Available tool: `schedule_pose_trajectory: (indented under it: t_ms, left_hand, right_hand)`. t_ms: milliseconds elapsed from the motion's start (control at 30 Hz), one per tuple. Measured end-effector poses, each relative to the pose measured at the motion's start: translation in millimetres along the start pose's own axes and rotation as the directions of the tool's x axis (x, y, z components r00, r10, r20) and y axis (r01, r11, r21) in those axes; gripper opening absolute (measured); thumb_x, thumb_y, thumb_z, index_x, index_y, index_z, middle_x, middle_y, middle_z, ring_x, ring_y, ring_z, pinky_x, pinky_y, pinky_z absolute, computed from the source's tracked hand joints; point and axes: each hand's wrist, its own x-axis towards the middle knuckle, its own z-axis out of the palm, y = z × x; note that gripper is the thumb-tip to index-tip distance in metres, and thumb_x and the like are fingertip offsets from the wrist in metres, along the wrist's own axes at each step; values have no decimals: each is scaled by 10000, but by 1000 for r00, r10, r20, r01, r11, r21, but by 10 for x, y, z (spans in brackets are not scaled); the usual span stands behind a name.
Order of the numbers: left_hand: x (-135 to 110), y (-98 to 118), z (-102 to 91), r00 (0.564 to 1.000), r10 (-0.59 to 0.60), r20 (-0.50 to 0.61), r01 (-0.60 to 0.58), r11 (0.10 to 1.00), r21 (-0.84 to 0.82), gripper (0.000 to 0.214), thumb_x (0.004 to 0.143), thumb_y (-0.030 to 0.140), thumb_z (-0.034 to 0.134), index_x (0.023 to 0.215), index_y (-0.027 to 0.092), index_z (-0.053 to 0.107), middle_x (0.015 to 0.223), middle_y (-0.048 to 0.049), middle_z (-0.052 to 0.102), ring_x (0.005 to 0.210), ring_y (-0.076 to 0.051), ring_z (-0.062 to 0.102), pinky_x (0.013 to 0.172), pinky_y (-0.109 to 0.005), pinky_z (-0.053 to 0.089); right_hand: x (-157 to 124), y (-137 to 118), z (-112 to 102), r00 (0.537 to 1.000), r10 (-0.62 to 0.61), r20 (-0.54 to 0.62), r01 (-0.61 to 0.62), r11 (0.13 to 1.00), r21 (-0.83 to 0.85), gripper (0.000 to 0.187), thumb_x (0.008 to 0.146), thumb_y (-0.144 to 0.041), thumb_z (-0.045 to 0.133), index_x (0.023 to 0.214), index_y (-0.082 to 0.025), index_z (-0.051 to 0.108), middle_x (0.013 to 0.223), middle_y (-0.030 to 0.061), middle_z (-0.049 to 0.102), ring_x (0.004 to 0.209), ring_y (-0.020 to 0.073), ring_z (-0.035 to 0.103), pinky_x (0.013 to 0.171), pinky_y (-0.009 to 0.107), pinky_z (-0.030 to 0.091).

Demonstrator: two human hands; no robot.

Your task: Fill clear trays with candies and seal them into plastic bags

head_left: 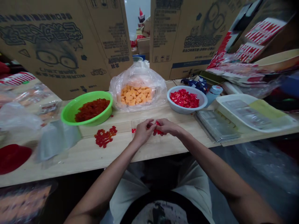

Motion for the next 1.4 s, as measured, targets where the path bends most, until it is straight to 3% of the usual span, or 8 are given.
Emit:
schedule_pose_trajectory:
  t_ms: [367,500,600,733,833,1033,1233,1400]
  left_hand:
    - [411,163,458,903,-345,257,429,770,-473,186,913,208,597,1043,106,683,701,-34,696,617,-113,661,684,-252,560]
    - [519,95,388,958,-266,105,286,883,-373,271,811,156,693,1078,108,679,682,-13,673,616,-124,640,685,-267,546]
    - [558,-23,314,993,-89,77,85,995,61,156,792,117,648,910,158,741,730,-28,697,718,-166,652,745,-285,525]
    - [482,-114,355,959,50,280,-182,863,470,234,805,84,590,932,180,763,905,-76,692,883,-221,646,837,-333,505]
    - [317,-124,447,966,122,229,-243,735,633,305,865,115,553,1129,146,702,1108,-150,641,1049,-273,611,899,-396,494]
    - [-87,-218,520,904,85,419,-374,632,679,485,996,377,426,1411,135,491,1531,-180,418,1432,-347,355,1141,-495,322]
    - [-138,-218,472,864,36,502,-399,657,639,634,1017,484,312,1523,103,332,1603,-194,263,1502,-333,206,1204,-501,210]
    - [-257,-166,224,919,39,393,-326,639,697,614,1024,436,296,1532,91,302,1622,-188,210,1519,-307,148,1218,-478,176]
  right_hand:
    - [127,104,-296,951,25,-307,-72,987,-144,77,772,-137,596,707,-177,588,443,-53,481,434,77,402,430,190,246]
    - [109,49,-444,950,48,-310,-99,984,-149,189,858,-229,570,998,-179,686,476,-35,531,452,93,446,431,189,239]
    - [9,123,-611,931,131,-342,-128,991,34,442,835,-182,556,1275,-157,581,635,-11,626,512,104,492,439,191,271]
    - [-56,359,-635,928,-43,-369,-51,969,-241,497,713,-22,552,1194,-118,630,852,40,684,729,138,580,621,208,423]
    - [-8,527,-517,924,-267,-275,45,788,-614,411,709,10,561,1080,-117,686,950,83,686,854,174,592,778,258,442]
    - [57,642,-485,892,-313,-326,-62,629,-775,442,725,26,535,1122,-112,673,1034,118,665,931,201,596,859,296,438]
    - [-95,561,-375,952,-238,-190,-59,470,-881,400,797,-60,549,1185,-88,644,1074,175,641,996,259,575,854,320,410]
    - [-152,501,-333,962,-202,-183,-106,340,-934,332,804,-75,550,1117,-94,659,1079,208,616,989,311,564,817,369,412]
